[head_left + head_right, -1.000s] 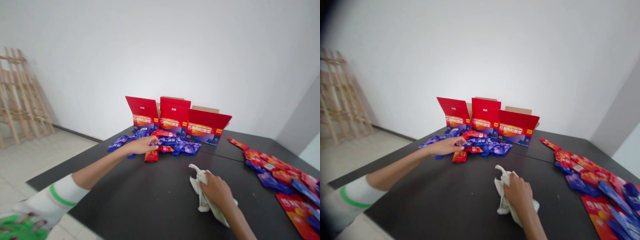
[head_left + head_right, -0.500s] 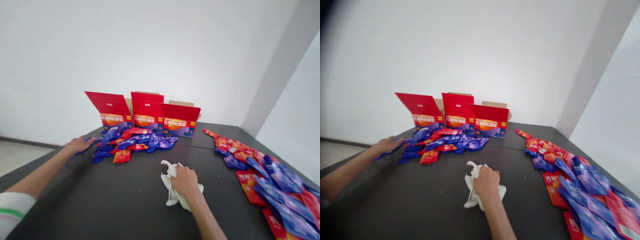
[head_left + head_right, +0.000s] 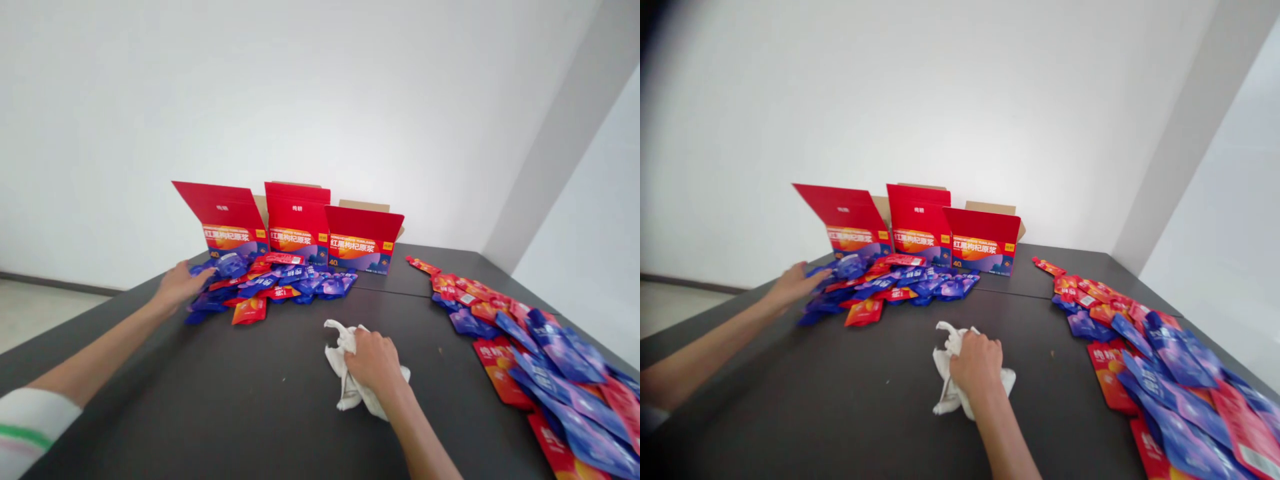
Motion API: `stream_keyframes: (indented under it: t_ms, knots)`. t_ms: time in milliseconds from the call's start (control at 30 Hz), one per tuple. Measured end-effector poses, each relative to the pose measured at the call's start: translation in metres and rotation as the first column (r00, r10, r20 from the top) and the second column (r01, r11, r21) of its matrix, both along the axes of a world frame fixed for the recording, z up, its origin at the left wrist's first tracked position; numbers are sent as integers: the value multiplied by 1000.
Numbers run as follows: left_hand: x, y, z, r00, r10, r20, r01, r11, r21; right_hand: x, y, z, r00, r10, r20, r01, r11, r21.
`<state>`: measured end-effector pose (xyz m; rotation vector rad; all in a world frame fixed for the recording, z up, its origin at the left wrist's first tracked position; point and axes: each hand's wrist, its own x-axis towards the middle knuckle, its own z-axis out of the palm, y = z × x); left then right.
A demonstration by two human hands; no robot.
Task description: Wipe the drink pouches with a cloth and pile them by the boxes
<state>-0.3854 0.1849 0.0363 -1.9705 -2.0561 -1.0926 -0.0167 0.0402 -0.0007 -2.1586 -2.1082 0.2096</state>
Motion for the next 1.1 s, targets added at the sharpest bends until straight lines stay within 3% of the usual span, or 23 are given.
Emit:
stream_keyframes:
  t_ms: [67,167,200,233,333,433,567,633,800,900,1000,1100]
  knots:
    - [24,2,12,998,-49,-25,49,999,13,-4,-1,1,1000,7,24,-7,1000,4]
    - [99,3,27,957,-280,-78,280,960,-13,-10,-5,1,998,41,38,-41,999,2]
    - [132,3,32,888,-452,-88,447,892,-69,-11,-6,2,998,53,33,-53,999,0]
    - [166,2,35,774,-626,-97,608,777,-162,-12,-7,2,998,61,27,-61,998,-2]
    - [263,-4,37,575,-810,-116,762,582,-284,-3,-12,2,998,56,5,-55,998,-9]
    - [331,-12,26,394,-911,-124,813,409,-415,15,-16,0,1000,-13,-18,13,1000,-4]
    - [388,-17,7,190,-975,-116,803,222,-553,24,-22,-2,994,-112,-1,112,993,37]
    - [414,-17,-1,123,-986,-112,785,166,-597,16,-25,-2,995,-96,9,95,994,60]
    - [483,-16,-18,120,-984,-132,741,177,-647,-6,-27,-4,996,0,-84,8,995,98]
    - [516,-17,-35,123,-982,-145,734,188,-653,-1,-26,-6,982,105,-160,-67,972,225]
    - [534,-17,-53,89,-953,-290,766,252,-592,8,-22,-10,963,166,-212,-86,936,341]
    - [538,-15,-64,78,-898,-433,813,309,-493,13,-20,-13,960,190,-208,-104,925,365]
